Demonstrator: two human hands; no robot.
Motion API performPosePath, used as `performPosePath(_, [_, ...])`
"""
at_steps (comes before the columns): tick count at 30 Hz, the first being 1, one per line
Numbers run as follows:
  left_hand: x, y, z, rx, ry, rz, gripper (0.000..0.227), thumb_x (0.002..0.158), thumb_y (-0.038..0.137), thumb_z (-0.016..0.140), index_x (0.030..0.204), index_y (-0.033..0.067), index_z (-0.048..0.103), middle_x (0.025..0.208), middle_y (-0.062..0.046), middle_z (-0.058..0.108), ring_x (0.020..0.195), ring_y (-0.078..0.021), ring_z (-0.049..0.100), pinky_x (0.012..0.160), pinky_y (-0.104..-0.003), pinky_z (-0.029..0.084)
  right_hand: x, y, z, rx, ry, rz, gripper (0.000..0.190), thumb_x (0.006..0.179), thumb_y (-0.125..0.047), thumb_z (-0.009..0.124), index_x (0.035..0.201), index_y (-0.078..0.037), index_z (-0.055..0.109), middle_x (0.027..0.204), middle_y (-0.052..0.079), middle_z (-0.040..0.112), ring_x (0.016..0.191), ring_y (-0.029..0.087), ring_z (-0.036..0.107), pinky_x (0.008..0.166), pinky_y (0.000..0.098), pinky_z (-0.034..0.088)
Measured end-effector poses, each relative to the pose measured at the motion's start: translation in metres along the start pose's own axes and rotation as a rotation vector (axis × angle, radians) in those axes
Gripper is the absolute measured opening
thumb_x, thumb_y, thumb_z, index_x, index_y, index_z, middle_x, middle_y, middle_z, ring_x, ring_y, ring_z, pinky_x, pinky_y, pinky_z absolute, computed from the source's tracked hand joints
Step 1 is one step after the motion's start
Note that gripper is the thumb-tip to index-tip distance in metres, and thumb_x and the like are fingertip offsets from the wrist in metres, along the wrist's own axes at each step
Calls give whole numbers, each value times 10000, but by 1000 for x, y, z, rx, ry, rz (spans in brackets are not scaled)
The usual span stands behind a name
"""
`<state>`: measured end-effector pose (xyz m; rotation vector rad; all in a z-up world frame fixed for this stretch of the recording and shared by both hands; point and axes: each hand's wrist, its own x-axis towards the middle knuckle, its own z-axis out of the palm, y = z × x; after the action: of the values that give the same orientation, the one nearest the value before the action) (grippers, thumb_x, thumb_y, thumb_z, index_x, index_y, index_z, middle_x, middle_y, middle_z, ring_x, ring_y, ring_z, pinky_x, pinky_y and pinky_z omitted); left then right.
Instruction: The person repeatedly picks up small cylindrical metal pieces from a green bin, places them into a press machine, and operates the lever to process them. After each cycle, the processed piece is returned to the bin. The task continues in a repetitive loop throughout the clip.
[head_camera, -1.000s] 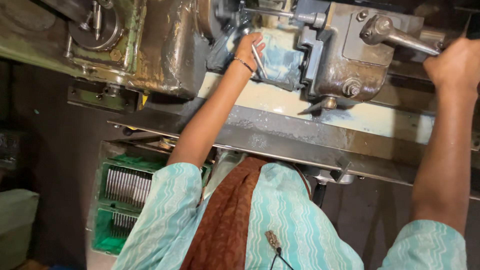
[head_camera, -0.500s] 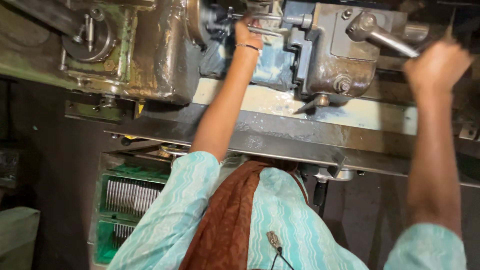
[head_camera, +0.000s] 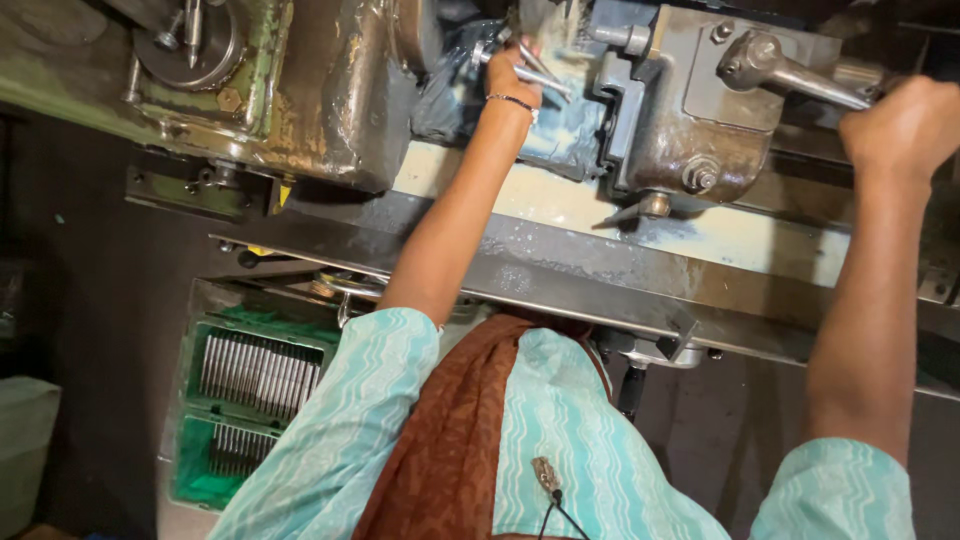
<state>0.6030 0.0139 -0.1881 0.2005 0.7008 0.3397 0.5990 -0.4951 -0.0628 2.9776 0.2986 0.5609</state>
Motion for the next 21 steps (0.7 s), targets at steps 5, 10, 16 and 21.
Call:
performPosePath(5, [0, -8, 1, 3, 26, 4, 113, 993, 151, 699, 1077, 83, 670, 1019, -70, 568, 975, -222, 553, 845, -375, 532, -4, 6, 5, 114, -6, 0, 203, 674, -61, 713, 859, -52, 794, 759, 187, 717, 720, 327, 719, 680, 386, 583])
performPosePath(10, [7, -3, 5, -1, 260, 7, 100, 935, 123, 716, 1023, 94, 677, 1041, -35, 656, 951, -180, 624, 789, -364, 550, -8, 7, 1, 144, -19, 9, 245, 699, -38, 704, 923, -42, 803, 791, 196, 724, 759, 338, 726, 734, 403, 592])
performPosePath(16, [25, 10, 2, -51, -44, 75, 136, 898, 119, 704, 1033, 110, 689, 992, -30, 681, 879, -182, 652, 769, -366, 546, -6, 7, -3, 112, -34, 25, 201, 653, -38, 722, 841, -22, 791, 751, 193, 720, 712, 335, 723, 662, 394, 585])
performPosePath(21, [23, 8, -3, -60, 70, -26, 172, 901, 108, 704, 1063, 165, 686, 1012, 13, 659, 915, -162, 627, 827, -383, 565, 2, 15, 1, 205, -53, -9, 279, 696, -15, 701, 958, -4, 799, 832, 211, 732, 791, 330, 738, 726, 392, 594])
